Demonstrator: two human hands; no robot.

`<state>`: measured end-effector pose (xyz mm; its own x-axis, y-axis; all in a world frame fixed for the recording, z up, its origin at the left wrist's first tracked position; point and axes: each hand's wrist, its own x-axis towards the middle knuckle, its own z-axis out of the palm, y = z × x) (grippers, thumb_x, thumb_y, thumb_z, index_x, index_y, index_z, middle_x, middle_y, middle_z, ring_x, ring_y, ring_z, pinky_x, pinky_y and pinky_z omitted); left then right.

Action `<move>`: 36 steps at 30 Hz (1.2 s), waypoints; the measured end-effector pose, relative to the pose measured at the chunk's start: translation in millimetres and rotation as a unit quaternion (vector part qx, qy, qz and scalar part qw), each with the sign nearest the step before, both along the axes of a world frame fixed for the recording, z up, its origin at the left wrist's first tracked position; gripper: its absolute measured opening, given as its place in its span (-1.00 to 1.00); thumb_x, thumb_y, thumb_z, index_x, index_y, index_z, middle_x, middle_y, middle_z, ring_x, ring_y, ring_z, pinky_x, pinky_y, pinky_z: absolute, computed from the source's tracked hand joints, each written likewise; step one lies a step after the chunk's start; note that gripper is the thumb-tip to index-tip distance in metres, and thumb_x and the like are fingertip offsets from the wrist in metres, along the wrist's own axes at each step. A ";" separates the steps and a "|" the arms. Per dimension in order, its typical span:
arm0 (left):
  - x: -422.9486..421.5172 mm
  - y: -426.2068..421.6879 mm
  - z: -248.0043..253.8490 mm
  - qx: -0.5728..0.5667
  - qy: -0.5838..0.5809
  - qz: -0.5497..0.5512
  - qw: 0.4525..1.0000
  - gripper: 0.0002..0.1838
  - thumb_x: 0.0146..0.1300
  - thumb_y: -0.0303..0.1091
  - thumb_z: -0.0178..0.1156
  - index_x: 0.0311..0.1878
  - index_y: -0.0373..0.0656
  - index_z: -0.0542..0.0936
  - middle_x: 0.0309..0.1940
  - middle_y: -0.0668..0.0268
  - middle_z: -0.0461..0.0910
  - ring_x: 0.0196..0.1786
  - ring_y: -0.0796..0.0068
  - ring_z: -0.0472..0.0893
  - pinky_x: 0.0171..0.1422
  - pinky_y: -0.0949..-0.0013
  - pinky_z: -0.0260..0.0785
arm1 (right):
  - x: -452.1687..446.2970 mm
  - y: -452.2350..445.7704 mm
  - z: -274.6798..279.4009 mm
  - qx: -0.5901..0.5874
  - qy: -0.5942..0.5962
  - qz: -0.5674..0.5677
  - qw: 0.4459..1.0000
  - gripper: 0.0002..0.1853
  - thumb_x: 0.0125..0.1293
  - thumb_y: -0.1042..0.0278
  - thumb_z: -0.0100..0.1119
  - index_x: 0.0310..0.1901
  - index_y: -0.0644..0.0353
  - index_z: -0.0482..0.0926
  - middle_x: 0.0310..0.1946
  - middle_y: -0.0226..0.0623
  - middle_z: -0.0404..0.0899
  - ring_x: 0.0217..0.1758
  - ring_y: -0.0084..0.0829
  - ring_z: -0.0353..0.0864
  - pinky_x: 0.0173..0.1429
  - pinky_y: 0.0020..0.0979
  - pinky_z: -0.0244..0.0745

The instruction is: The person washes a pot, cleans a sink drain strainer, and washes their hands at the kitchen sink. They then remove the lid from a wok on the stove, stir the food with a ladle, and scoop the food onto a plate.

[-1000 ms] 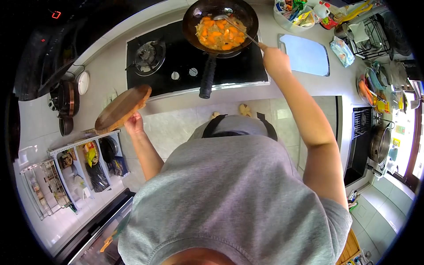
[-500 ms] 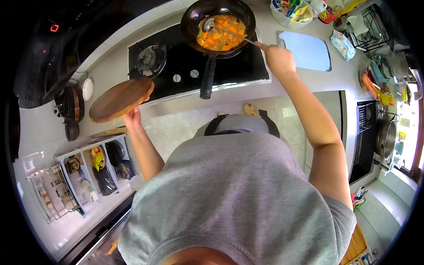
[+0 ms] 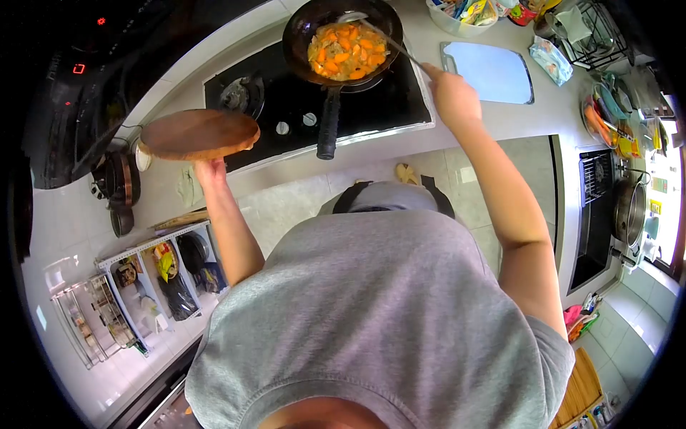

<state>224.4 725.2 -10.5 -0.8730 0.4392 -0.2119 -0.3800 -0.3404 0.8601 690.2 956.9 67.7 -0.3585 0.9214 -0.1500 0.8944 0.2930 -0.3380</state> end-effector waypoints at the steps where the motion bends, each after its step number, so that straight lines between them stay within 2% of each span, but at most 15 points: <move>1: -4.2 2.3 0.8 -0.005 0.016 -0.012 1.000 -0.67 0.33 -0.38 0.15 0.11 -0.32 0.46 -0.03 0.17 0.59 -0.07 0.32 0.63 -0.01 0.27 0.57 | 5.6 -2.8 4.2 0.001 0.001 -0.016 1.000 -0.58 0.36 0.36 -0.02 0.25 -0.15 0.43 -0.16 -0.06 0.63 -0.08 -0.04 0.61 -0.03 -0.11 0.51; 3: -2.3 11.4 10.3 -0.017 0.054 -0.030 0.998 -0.69 0.29 -0.43 0.20 0.06 -0.34 0.51 -0.12 0.23 0.63 -0.17 0.41 0.64 -0.11 0.38 0.55 | 9.0 -12.7 10.7 -0.005 -0.019 -0.031 0.999 -0.60 0.36 0.36 -0.03 0.23 -0.05 0.46 -0.15 -0.02 0.63 -0.07 -0.01 0.60 -0.01 -0.10 0.51; 6: -1.2 32.6 22.2 -0.033 0.124 -0.097 0.987 -0.75 0.26 -0.46 0.23 -0.03 -0.36 0.59 -0.20 0.22 0.65 -0.21 0.43 0.64 -0.12 0.41 0.53 | 16.9 -20.0 -0.8 -0.021 0.027 -0.027 0.999 -0.60 0.36 0.36 -0.03 0.22 -0.11 0.47 -0.15 -0.02 0.63 -0.08 0.00 0.60 -0.01 -0.10 0.50; 10: 15.6 72.0 46.3 -0.164 0.197 -0.118 0.959 -0.74 0.20 -0.45 0.30 -0.08 -0.37 0.65 -0.28 0.26 0.67 -0.33 0.51 0.62 -0.20 0.45 0.51 | 28.4 -28.0 1.3 0.007 0.070 -0.047 0.996 -0.59 0.34 0.33 0.07 0.22 -0.15 0.49 -0.15 -0.01 0.63 -0.07 0.01 0.60 -0.02 -0.10 0.48; 15: 42.0 130.2 71.8 -0.288 0.343 -0.167 0.878 -0.81 0.13 -0.48 0.32 -0.19 -0.32 0.70 -0.43 0.35 0.67 -0.47 0.64 0.55 -0.33 0.53 0.42 | 40.4 -33.7 3.6 -0.013 0.117 -0.057 0.991 -0.56 0.34 0.31 0.05 0.26 -0.22 0.44 -0.42 -0.04 0.58 -0.25 -0.11 0.62 -0.11 -0.18 0.48; 16: 42.1 143.0 67.4 -0.289 0.325 -0.179 0.883 -0.79 0.09 -0.43 0.35 -0.20 -0.30 0.71 -0.46 0.36 0.66 -0.47 0.64 0.55 -0.32 0.49 0.42 | 46.8 -32.1 -7.0 -0.015 0.119 -0.060 0.991 -0.56 0.34 0.31 0.05 0.26 -0.22 0.44 -0.42 -0.04 0.58 -0.25 -0.11 0.62 -0.11 -0.18 0.48; 18: 47.6 167.9 64.0 -0.342 0.377 -0.196 0.838 -0.74 0.04 -0.36 0.39 -0.20 -0.27 0.72 -0.45 0.29 0.69 -0.44 0.55 0.61 -0.26 0.42 0.45 | 63.0 -22.1 -34.9 -0.057 0.199 -0.040 0.977 -0.56 0.36 0.32 0.06 0.28 -0.01 0.43 -0.63 -0.22 0.42 -0.56 -0.37 0.49 -0.41 -0.33 0.39; 19: 57.6 179.8 71.9 -0.397 0.466 -0.181 0.770 -0.70 0.01 -0.27 0.41 -0.20 -0.23 0.72 -0.42 0.18 0.71 -0.38 0.42 0.67 -0.18 0.35 0.47 | 68.3 -20.7 -33.9 -0.055 0.203 -0.042 0.977 -0.56 0.36 0.32 0.06 0.28 -0.01 0.43 -0.63 -0.22 0.42 -0.56 -0.37 0.49 -0.41 -0.33 0.39; 20: 67.0 190.0 79.6 -0.438 0.483 -0.207 0.729 -0.68 -0.01 -0.19 0.40 -0.20 -0.15 0.73 -0.34 0.12 0.70 -0.29 0.25 0.70 -0.12 0.29 0.48 | 74.0 -25.3 -32.1 -0.188 0.345 -0.097 0.914 -0.57 0.38 0.33 0.05 0.27 0.10 0.42 -0.67 -0.35 0.31 -0.65 -0.51 0.33 -0.52 -0.41 0.23; 21: 72.9 200.7 78.4 -0.448 0.534 -0.204 0.687 -0.69 -0.01 -0.17 0.39 -0.22 -0.12 0.73 -0.33 0.12 0.70 -0.26 0.19 0.69 -0.10 0.27 0.49 | 80.1 -29.8 -30.5 -0.313 0.473 -0.147 0.811 -0.57 0.40 0.34 0.04 0.27 0.22 0.41 -0.71 -0.49 0.20 -0.73 -0.64 0.16 -0.64 -0.50 0.08; 24: 97.2 238.9 76.7 -0.455 0.618 -0.204 0.608 -0.73 0.00 -0.11 0.35 -0.29 -0.07 0.73 -0.31 0.13 0.68 -0.18 0.10 0.66 -0.06 0.19 0.50 | 100.7 -44.1 -28.0 -0.326 0.550 -0.154 0.754 -0.60 0.42 0.35 0.01 0.24 0.31 0.40 -0.75 -0.63 0.16 -0.81 -0.73 0.02 -0.70 -0.57 -0.12; 25: 111.8 249.8 81.3 -0.477 0.626 -0.225 0.574 -0.77 0.03 -0.12 0.32 -0.36 -0.05 0.72 -0.31 0.14 0.68 -0.17 0.09 0.66 -0.07 0.15 0.50 | 106.7 -50.2 -30.9 -0.282 0.519 -0.151 0.793 -0.62 0.42 0.40 0.01 0.23 0.28 0.41 -0.79 -0.65 0.12 -0.82 -0.75 0.00 -0.72 -0.57 -0.13; 28: 132.1 292.4 63.6 -0.520 0.667 -0.252 0.470 -0.76 0.08 -0.14 0.28 -0.26 -0.06 0.72 -0.22 0.15 0.68 -0.08 0.14 0.65 -0.03 0.15 0.50 | 127.5 -71.5 -47.2 -0.243 0.519 -0.199 0.795 -0.61 0.40 0.45 0.03 0.23 0.27 0.42 -0.80 -0.67 0.11 -0.83 -0.75 0.00 -0.72 -0.57 -0.13; 31: 154.6 313.4 49.1 -0.500 0.692 -0.258 0.453 -0.79 0.08 -0.32 0.21 -0.29 -0.22 0.69 -0.27 0.07 0.67 -0.15 0.08 0.67 -0.10 0.15 0.52 | 148.4 -90.1 -64.5 -0.217 0.518 -0.226 0.796 -0.59 0.39 0.47 0.00 0.27 0.26 0.38 -0.81 -0.69 0.09 -0.84 -0.76 -0.01 -0.73 -0.59 -0.11; 36: 175.3 332.1 28.2 -0.500 0.706 -0.260 0.429 -0.81 0.06 -0.37 0.21 -0.28 -0.19 0.69 -0.24 0.11 0.68 -0.16 0.09 0.67 -0.12 0.16 0.53 | 172.0 -105.9 -80.1 -0.198 0.547 -0.292 0.759 -0.60 0.37 0.50 -0.01 0.24 0.27 0.42 -0.78 -0.69 0.12 -0.81 -0.77 -0.01 -0.70 -0.58 -0.14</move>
<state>399.7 1057.2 17.7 -0.2802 0.9582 0.0580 0.9591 0.2819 -0.0238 862.2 851.0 -12.4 -0.0150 0.9316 -0.3631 -0.0473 -0.3634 -0.9304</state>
